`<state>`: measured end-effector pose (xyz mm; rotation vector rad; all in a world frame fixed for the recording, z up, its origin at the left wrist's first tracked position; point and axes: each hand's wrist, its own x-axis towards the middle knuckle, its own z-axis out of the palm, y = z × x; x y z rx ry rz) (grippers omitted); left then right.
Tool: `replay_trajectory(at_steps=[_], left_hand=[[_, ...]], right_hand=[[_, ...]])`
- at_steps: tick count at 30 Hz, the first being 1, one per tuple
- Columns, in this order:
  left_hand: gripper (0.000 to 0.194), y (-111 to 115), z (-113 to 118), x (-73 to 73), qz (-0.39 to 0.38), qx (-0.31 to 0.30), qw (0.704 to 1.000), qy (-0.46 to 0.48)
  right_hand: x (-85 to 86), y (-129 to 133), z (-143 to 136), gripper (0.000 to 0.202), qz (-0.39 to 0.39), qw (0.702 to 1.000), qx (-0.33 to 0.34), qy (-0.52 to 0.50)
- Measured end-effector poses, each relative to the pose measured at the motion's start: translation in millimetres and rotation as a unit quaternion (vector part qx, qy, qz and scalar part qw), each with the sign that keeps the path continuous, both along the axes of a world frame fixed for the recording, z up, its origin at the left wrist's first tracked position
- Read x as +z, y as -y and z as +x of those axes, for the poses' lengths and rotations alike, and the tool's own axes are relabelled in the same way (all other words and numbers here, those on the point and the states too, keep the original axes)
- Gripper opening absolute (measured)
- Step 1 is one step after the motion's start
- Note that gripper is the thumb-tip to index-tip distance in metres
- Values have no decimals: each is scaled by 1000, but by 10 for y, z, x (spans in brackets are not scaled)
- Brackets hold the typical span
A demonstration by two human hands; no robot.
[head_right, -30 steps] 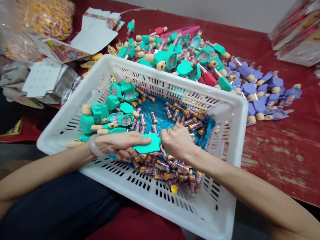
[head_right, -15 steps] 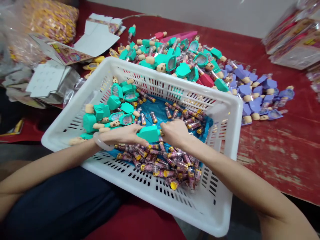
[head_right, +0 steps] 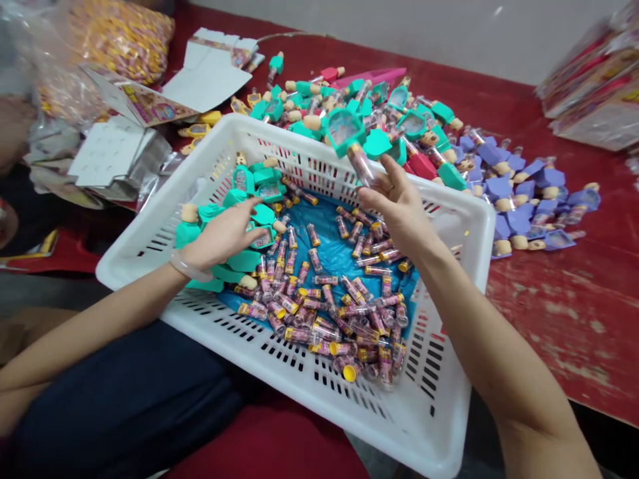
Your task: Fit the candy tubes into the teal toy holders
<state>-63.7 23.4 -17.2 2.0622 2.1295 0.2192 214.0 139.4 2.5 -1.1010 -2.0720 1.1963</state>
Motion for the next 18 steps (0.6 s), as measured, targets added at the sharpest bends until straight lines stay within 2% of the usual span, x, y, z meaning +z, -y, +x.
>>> replay_trajectory(at_steps=[2, 4, 5, 7, 9, 10, 12, 14, 16, 18], left_hand=[[53, 29, -55, -84, -93, -9, 995, -47], [47, 51, -50, -177, -154, -32, 982, -105], [49, 55, -39, -217, -167, -35, 977, -125], [55, 51, -15, -273, -182, -27, 974, -136], [53, 40, 1, -287, -197, -17, 972, -126], [51, 35, 8, -278, -202, -20, 971, -124], [52, 31, 28, -233, -209, -28, 973, -90], [61, 38, 62, -163, -204, -32, 978, 18], [67, 60, 107, -87, -196, -23, 966, 167], [66, 94, 157, -17, -193, -11, 938, 288]], right_hand=[[-51, 34, -43, 44, 32, 999, 32, 2], [-210, 203, -120, 43, 48, 985, 124, 111], [-320, 323, -161, 40, 58, 964, 177, 187], [-565, 583, -232, 31, 114, 894, 258, 347], [-789, 793, -274, 24, 159, 838, 280, 441], [-877, 858, -285, 23, 166, 826, 277, 462], [-976, 888, -292, 22, 155, 824, 264, 477], [-950, 797, -284, 21, 139, 830, 243, 483], [-797, 632, -259, 24, 125, 836, 218, 488], [-550, 458, -208, 30, 80, 884, 185, 422]])
